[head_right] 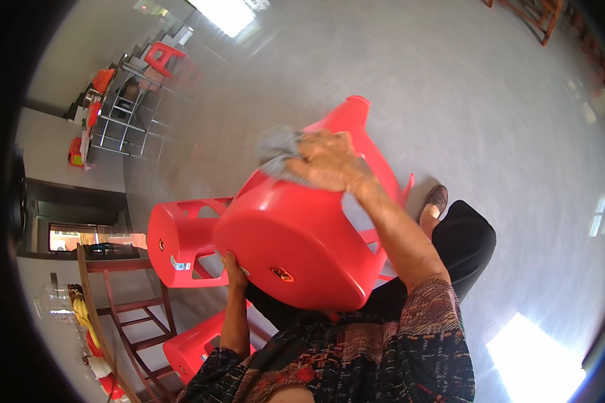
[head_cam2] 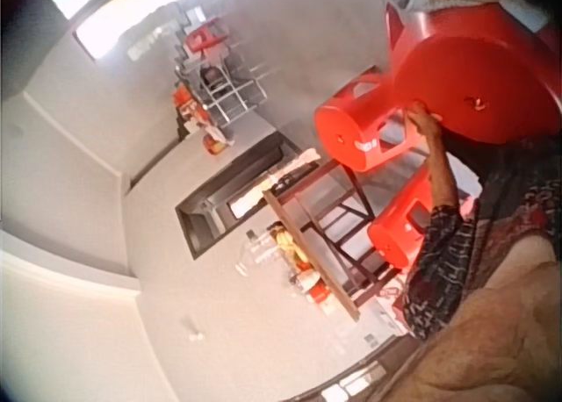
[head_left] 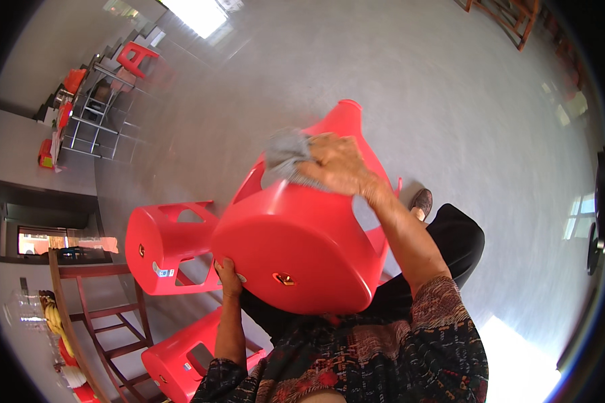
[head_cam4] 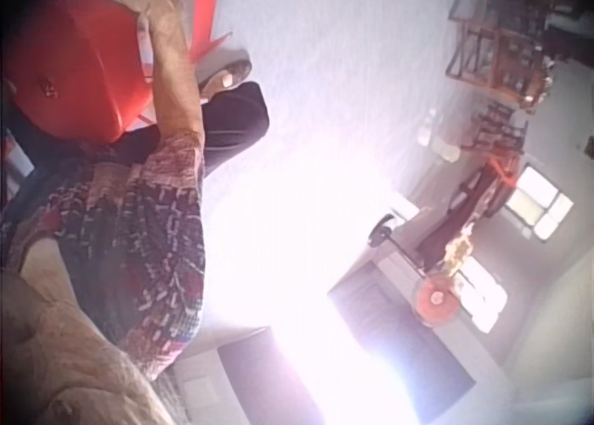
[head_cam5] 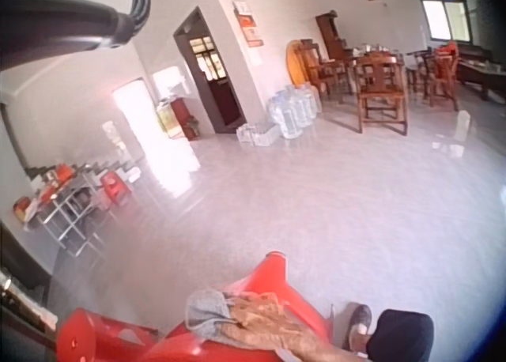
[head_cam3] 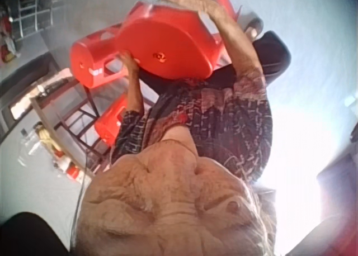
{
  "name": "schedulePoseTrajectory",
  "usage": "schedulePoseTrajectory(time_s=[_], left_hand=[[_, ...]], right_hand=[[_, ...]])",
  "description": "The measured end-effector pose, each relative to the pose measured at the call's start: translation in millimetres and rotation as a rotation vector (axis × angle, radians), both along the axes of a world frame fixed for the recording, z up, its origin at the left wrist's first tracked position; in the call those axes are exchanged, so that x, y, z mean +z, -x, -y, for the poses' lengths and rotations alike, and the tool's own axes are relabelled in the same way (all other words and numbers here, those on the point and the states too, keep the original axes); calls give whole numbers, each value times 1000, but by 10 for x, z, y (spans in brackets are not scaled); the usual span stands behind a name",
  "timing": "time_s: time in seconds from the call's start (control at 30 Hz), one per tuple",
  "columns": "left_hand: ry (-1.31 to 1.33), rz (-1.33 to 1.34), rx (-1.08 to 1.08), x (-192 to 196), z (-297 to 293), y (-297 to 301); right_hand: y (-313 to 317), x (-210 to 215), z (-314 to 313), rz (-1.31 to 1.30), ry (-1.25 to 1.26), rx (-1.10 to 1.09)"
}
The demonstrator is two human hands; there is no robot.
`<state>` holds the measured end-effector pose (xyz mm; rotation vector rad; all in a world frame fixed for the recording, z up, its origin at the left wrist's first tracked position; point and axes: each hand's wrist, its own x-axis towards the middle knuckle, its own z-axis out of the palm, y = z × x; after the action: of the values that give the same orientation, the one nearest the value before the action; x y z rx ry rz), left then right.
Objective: The person sits on the floor and wipes a red plastic stool with a grey cloth. They clean the top, sides, and legs of the stool, turning it over to reach all surfaces. The person then places the stool upright next to other similar stools.
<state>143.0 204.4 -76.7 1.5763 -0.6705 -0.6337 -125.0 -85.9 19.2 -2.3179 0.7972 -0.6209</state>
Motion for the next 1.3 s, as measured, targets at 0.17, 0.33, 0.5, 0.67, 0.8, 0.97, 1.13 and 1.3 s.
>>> schedulePoseTrajectory(time_s=[0.17,0.33,0.5,0.67,0.8,0.97,1.13,1.3], left_hand=[[-25,34,-269,76,121,60],[13,9,-374,485,586,403],[47,-236,-448,786,858,630],[31,-331,-518,1042,964,734],[75,-219,-592,1357,963,852],[5,191,-743,1731,948,1012],[-11,659,-813,1706,866,1282],[5,832,-729,1511,828,1521]], right_hand=[[354,-493,526,-341,-217,-361],[781,-792,630,-358,-213,-386],[953,-310,121,-297,-107,-120],[985,403,-414,-108,-203,-82],[1093,547,-641,37,-242,-179],[1096,433,-923,259,-164,-93],[863,277,-1340,136,87,-167],[667,429,-1194,75,174,62]])
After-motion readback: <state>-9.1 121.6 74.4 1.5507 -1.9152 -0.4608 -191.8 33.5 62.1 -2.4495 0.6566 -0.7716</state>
